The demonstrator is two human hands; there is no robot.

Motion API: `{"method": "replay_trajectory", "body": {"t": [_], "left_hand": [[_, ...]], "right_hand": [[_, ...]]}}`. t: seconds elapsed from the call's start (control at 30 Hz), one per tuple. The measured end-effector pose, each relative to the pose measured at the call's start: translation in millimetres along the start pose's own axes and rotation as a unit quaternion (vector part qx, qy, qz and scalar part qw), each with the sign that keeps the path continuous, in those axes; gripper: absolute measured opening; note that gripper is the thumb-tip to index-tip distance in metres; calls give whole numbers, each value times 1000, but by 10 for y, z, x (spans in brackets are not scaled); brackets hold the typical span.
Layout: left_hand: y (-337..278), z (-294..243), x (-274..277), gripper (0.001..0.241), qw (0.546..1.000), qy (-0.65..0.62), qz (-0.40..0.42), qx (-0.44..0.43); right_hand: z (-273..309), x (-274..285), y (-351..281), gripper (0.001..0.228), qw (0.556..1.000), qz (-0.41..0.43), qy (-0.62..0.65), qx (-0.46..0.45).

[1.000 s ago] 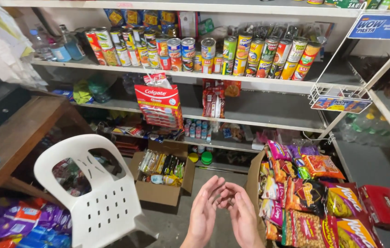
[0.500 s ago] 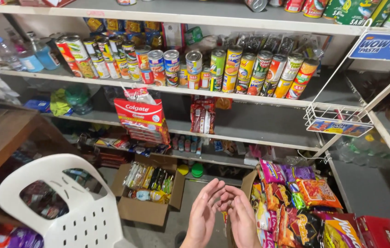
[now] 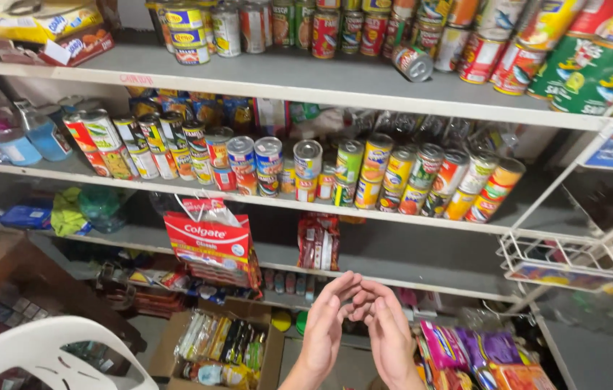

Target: Restocking and organizing canned goods on grocery store shelves.

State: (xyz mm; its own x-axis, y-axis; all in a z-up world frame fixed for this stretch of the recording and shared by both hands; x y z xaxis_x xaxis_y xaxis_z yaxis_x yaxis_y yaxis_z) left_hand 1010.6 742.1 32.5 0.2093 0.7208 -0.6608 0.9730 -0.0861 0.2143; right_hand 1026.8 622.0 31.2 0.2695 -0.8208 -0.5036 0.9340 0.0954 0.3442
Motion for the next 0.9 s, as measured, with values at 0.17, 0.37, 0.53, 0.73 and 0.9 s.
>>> {"method": "replay_trajectory", "body": {"t": [0.17,0.37,0.53,0.73,0.9], "left_hand": [[492,-425,80,57,998,44,23,-25],[953,-886,-65,55,988,118,78,-58],[1354,-1188,-303,49,971,193,116,-78],[1915,-1523,-735,44,949,249,162,-107],[2427,-1759,-1073,38,904,352,154,-188]], "right_hand": [[-88,-232,560,43,999,28,2,33],[50,-377,1093,43,996,57,-10,68],[383,-466,1519,40,985,89,-70,133],[844,-477,2105,36,953,82,-207,206],[1312,-531,2651,33,892,69,-339,290]]}}
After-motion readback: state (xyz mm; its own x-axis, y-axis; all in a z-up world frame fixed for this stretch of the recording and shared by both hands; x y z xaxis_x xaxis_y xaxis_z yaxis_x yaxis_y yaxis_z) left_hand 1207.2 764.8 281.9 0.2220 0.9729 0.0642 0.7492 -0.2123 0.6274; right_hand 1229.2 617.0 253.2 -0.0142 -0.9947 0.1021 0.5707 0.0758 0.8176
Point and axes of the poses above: each hand's wrist, its own y-axis towards the middle knuckle, its own x-axis out of the back of the hand, z = x × y, the point moved 8 cm from there along y, towards the middle knuckle, and after that the axes turned 8 degrees about x, right-handed, at the moved point
